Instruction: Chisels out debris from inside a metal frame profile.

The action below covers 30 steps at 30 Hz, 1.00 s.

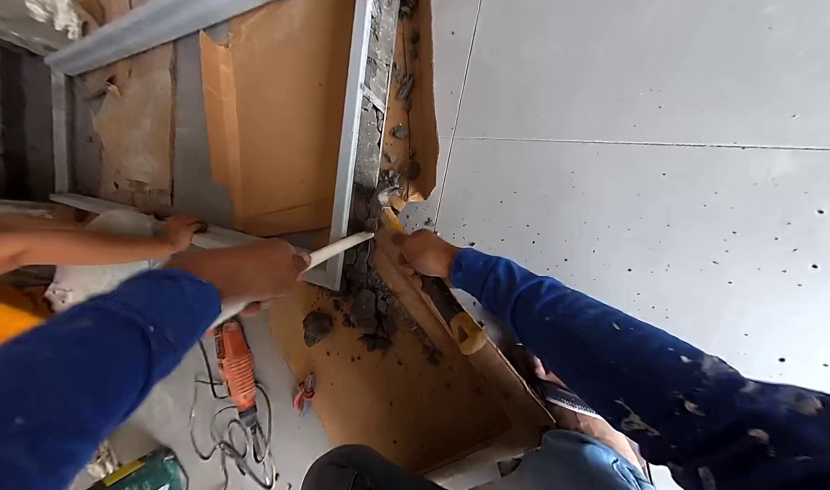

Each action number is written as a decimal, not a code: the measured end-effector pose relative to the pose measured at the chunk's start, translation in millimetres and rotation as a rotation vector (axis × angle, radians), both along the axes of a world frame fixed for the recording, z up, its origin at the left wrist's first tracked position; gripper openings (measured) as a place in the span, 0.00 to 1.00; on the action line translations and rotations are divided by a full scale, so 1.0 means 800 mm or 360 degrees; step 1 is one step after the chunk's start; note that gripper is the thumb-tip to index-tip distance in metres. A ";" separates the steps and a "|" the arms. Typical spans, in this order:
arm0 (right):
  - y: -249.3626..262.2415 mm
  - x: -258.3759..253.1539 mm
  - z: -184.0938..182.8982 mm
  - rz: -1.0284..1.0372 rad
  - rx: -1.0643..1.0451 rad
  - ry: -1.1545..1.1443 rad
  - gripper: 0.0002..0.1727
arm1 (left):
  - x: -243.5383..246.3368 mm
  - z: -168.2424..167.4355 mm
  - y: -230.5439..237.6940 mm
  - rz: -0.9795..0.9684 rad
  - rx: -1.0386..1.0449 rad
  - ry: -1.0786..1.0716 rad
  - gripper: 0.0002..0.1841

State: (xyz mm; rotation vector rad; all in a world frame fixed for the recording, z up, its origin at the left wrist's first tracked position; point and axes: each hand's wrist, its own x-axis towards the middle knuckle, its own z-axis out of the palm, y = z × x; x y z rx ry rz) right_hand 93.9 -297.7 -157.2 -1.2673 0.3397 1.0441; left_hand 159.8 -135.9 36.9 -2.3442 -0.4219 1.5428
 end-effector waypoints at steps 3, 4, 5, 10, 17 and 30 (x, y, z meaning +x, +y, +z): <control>-0.014 -0.037 0.000 -0.0199 0.0127 -0.0062 0.37 | -0.077 -0.029 0.024 -0.0162 -0.0150 -0.0281 0.27; -0.020 -0.049 0.003 -0.0260 0.0139 -0.0086 0.37 | -0.110 -0.042 0.029 -0.0153 -0.0192 -0.0379 0.26; -0.025 -0.060 0.007 -0.0303 0.0143 -0.0109 0.37 | -0.144 -0.057 0.035 -0.0094 -0.0230 -0.0476 0.24; -0.030 -0.113 0.017 -0.0352 0.0080 -0.0281 0.37 | -0.274 -0.154 0.118 -0.0019 -0.0256 -0.0846 0.26; 0.010 -0.177 -0.026 -0.0225 -0.0003 -0.0165 0.30 | -0.306 -0.184 0.111 0.0200 -0.0578 -0.1071 0.23; 0.031 -0.239 -0.070 0.0513 0.0135 0.0102 0.27 | -0.265 -0.131 0.045 0.0785 -0.0665 -0.0893 0.24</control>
